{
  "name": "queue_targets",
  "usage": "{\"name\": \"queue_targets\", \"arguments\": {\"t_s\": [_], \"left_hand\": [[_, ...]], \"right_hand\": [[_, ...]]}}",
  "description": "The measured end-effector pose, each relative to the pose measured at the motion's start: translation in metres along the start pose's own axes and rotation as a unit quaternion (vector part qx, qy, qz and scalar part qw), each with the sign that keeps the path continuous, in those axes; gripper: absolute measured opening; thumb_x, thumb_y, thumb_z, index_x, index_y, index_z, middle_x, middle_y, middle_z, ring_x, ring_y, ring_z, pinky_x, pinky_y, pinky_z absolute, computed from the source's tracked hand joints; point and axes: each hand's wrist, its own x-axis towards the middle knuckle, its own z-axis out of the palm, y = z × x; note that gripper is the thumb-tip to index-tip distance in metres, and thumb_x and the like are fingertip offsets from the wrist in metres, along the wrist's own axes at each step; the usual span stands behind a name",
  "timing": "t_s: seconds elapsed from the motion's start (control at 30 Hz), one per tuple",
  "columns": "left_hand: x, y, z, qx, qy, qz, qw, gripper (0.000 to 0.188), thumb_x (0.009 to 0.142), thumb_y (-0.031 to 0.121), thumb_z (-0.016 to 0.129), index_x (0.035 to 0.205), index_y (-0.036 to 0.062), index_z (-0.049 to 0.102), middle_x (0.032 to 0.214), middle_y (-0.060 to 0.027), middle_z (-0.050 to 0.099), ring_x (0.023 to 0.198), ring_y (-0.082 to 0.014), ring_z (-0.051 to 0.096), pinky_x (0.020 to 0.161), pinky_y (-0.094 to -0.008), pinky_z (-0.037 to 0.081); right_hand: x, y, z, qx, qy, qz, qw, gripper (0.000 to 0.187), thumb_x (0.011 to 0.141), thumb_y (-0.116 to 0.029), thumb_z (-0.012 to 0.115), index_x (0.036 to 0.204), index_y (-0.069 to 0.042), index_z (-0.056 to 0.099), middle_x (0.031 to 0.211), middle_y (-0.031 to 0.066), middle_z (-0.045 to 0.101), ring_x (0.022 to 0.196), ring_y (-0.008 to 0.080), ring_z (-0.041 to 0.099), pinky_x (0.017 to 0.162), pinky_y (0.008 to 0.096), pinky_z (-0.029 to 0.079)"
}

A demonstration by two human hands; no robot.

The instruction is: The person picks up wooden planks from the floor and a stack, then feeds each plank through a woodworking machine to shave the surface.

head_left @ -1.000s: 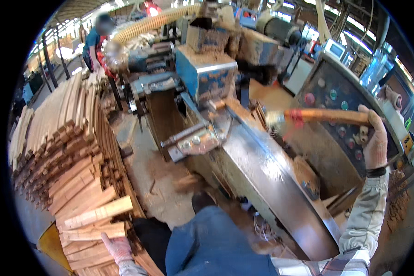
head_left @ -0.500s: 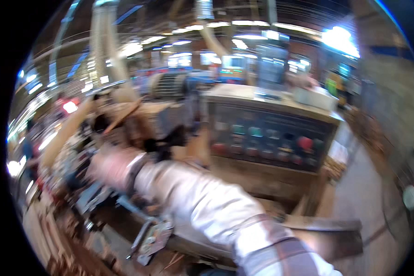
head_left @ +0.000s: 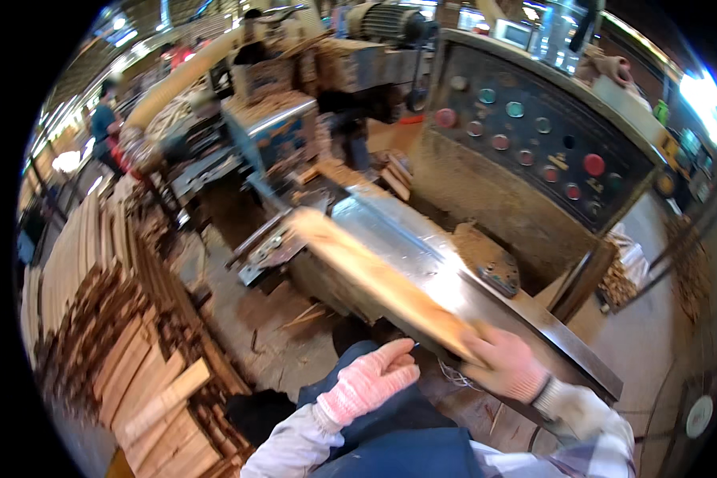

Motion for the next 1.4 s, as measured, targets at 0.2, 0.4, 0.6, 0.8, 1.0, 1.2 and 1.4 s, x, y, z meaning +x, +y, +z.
{"name": "queue_targets", "arguments": {"t_s": [0.2,0.4,0.6,0.8,1.0,1.2,1.4], "left_hand": [[0.015,-0.04,-0.028,-0.156,0.166,0.004,0.974,0.058,0.102,0.025,0.069,0.148,-0.0048,0.051,0.12,-0.0126,0.072,0.096,-0.0149,0.069,0.086,-0.0286,0.058],[-0.044,-0.132,-0.116,-0.359,0.298,0.084,0.88,0.041,0.102,0.028,0.068,0.131,0.0011,0.059,0.098,-0.0068,0.062,0.081,-0.0144,0.061,0.072,-0.0268,0.055],[-0.142,-0.172,-0.151,-0.392,0.587,0.005,0.708,0.043,0.101,0.033,0.066,0.126,0.0005,0.057,0.108,-0.0169,0.07,0.084,-0.0252,0.071,0.076,-0.0383,0.064],[-0.16,-0.215,-0.192,-0.529,0.616,0.067,0.58,0.055,0.092,0.051,0.076,0.11,0.004,0.054,0.1,-0.0176,0.06,0.088,-0.0345,0.065,0.079,-0.0536,0.061],[-0.159,-0.209,-0.263,-0.554,0.575,0.224,0.56,0.063,0.097,0.05,0.072,0.141,0.0093,0.055,0.137,-0.0153,0.062,0.126,-0.0379,0.058,0.109,-0.064,0.045],[-0.163,-0.21,-0.269,-0.483,0.664,0.19,0.539,0.045,0.093,0.038,0.079,0.125,0.0094,0.064,0.105,-0.0107,0.071,0.081,-0.0289,0.071,0.053,-0.0416,0.061],[-0.097,-0.15,-0.135,-0.329,0.611,0.155,0.704,0.045,0.098,0.041,0.073,0.121,0.0038,0.064,0.1,-0.0092,0.071,0.076,-0.0225,0.072,0.059,-0.0351,0.06]], "right_hand": [[-0.057,0.05,0.012,-0.154,0.167,-0.043,0.973,0.026,0.078,-0.02,0.073,0.101,-0.009,0.069,0.115,0.0115,0.064,0.109,0.0321,0.061,0.098,0.0486,0.049],[0.011,0.066,0.029,-0.05,0.193,-0.085,0.976,0.03,0.072,-0.005,0.075,0.102,-0.009,0.069,0.111,0.01,0.065,0.103,0.0341,0.061,0.096,0.0485,0.05],[0.153,0.088,0.074,0.037,0.277,-0.123,0.952,0.037,0.098,-0.001,0.058,0.134,0.001,0.067,0.143,0.0188,0.061,0.133,0.0363,0.056,0.115,0.0448,0.041],[0.186,0.083,0.085,0.069,0.306,-0.1,0.944,0.036,0.103,-0.004,0.049,0.133,0.005,0.067,0.144,0.0206,0.06,0.132,0.0357,0.058,0.115,0.0442,0.042],[0.183,0.088,0.081,0.103,0.341,-0.236,0.904,0.035,0.102,-0.013,0.052,0.127,0.003,0.071,0.13,0.0199,0.068,0.121,0.0365,0.063,0.108,0.0433,0.048],[0.236,0.059,0.087,0.151,0.376,-0.174,0.898,0.022,0.1,-0.012,0.06,0.113,-0.002,0.075,0.12,0.0204,0.071,0.115,0.0368,0.066,0.104,0.0441,0.05],[0.259,0.053,0.089,0.156,0.357,-0.147,0.909,0.025,0.1,-0.023,0.062,0.109,-0.004,0.076,0.118,0.0176,0.074,0.112,0.0357,0.068,0.1,0.0426,0.052]]}}
